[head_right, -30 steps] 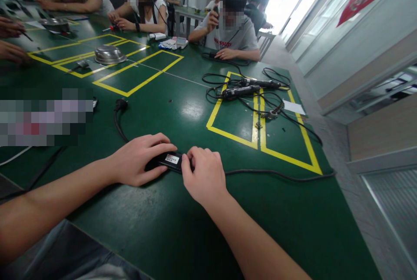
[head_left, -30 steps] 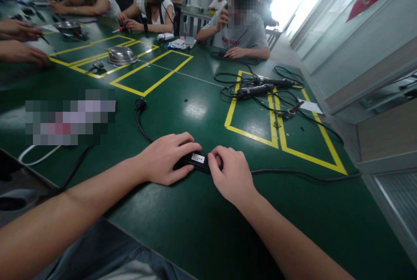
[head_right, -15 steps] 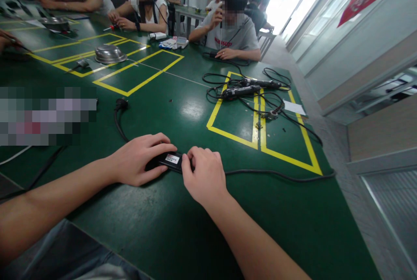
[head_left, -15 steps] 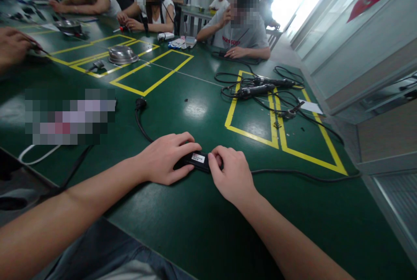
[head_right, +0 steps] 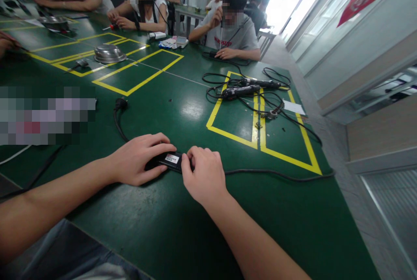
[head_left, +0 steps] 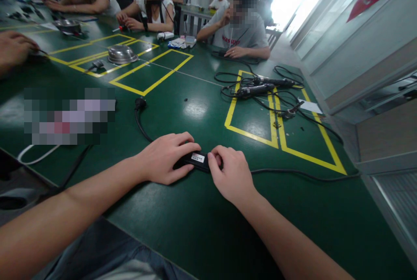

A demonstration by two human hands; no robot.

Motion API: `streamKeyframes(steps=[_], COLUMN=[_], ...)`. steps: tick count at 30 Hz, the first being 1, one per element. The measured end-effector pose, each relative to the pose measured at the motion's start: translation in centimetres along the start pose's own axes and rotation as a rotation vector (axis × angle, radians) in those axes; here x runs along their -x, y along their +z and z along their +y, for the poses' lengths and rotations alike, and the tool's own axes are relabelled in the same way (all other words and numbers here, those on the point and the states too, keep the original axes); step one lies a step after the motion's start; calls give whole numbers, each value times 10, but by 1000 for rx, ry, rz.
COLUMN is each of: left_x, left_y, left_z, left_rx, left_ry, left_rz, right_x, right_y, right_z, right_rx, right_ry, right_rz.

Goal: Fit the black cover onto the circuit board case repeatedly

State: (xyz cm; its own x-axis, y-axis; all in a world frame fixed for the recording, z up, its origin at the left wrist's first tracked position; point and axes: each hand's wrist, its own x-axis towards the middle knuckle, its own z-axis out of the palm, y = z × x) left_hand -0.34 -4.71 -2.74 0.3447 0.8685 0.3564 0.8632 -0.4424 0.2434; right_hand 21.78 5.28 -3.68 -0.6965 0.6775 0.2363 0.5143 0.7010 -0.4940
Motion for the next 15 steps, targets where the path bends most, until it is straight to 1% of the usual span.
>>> streamKeyframes(steps=[10,15], left_x=[-1,0], left_y=[-2,1], left_z=[2,0], left_rx=[6,8], left_ry=[-11,4], left_rz=[-23,0], right_x=[0,0], right_y=[0,-1], right_z=[0,-1], right_rx=[-13,-18], right_ry=[6,13], right_rz=[5,-13])
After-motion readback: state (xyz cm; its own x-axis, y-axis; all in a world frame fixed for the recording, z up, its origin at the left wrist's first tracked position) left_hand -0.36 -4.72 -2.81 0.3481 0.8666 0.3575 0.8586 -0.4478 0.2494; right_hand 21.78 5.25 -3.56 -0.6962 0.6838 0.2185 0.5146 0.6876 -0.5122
